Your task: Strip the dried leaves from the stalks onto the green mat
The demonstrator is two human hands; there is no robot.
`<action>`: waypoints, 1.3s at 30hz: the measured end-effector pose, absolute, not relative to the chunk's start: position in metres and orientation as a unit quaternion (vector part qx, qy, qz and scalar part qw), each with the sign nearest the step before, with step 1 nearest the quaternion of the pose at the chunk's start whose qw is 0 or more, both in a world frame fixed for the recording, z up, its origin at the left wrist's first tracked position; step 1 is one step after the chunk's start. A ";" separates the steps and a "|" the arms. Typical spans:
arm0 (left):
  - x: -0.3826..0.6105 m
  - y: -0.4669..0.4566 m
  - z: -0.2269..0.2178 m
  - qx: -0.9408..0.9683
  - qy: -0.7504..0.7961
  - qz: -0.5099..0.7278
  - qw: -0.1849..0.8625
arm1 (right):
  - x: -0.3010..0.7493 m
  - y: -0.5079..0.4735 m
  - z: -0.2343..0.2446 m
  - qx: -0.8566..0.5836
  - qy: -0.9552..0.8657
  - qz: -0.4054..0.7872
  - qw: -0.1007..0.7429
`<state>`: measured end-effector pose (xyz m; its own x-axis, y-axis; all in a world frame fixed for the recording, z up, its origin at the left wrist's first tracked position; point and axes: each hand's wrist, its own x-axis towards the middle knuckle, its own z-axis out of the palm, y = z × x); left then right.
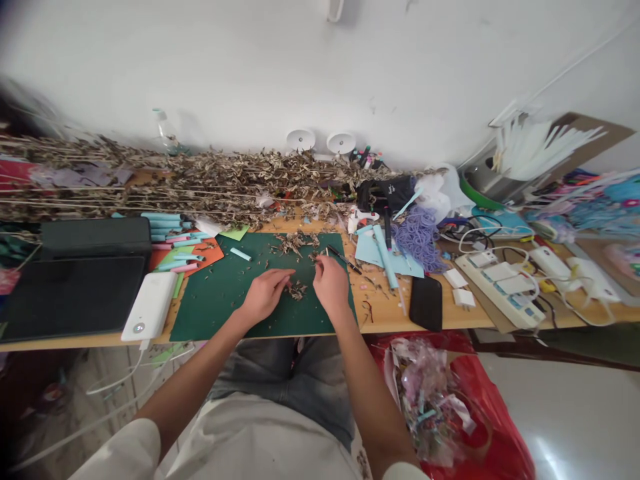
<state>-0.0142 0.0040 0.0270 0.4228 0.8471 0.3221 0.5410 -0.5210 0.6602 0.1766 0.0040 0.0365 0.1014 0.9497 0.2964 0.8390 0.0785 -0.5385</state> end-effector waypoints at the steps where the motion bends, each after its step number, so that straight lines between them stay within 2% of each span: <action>1: -0.014 0.004 0.029 0.810 0.422 0.331 0.238 | 0.178 0.011 0.038 -0.692 -0.660 0.065 0.285; 5: -0.015 0.003 0.035 0.802 0.409 0.356 0.252 | 0.178 0.039 0.042 -0.718 -0.678 0.033 0.154; 8: -0.018 0.002 0.036 0.778 0.427 0.378 0.263 | 0.179 0.050 0.039 -0.718 -0.684 0.054 0.122; 10: -0.020 0.003 0.037 0.763 0.439 0.392 0.266 | 0.183 0.053 0.035 -0.709 -0.681 0.066 0.170; 13: -0.022 0.007 0.040 0.735 0.457 0.420 0.273 | 0.189 0.051 0.032 -0.693 -0.625 0.115 0.341; 17: -0.008 0.016 0.047 0.665 0.479 0.450 0.354 | 0.176 0.039 0.042 -0.621 -0.401 0.340 0.581; 20: 0.009 0.021 0.050 0.636 0.443 0.463 0.431 | 0.153 0.024 0.055 -0.526 -0.271 0.469 0.656; 23: 0.019 0.019 0.051 0.629 0.405 0.496 0.441 | 0.130 0.009 0.062 -0.481 -0.214 0.514 0.678; 28: 0.012 0.007 0.050 0.656 0.409 0.534 0.343 | 0.109 -0.005 0.051 -0.464 -0.173 0.541 0.680; 32: 0.005 0.002 0.047 0.680 0.402 0.527 0.315 | 0.105 -0.005 0.045 -0.451 -0.157 0.573 0.666; 39: 0.002 0.008 0.048 0.606 0.410 0.530 0.429 | 0.123 -0.003 0.057 -0.479 -0.289 0.550 0.620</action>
<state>0.0018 0.0078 0.0482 0.1024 0.9513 0.2907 0.0425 -0.2961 0.9542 0.1228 -0.0034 0.0569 0.2284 0.9590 -0.1679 -0.4056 -0.0630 -0.9119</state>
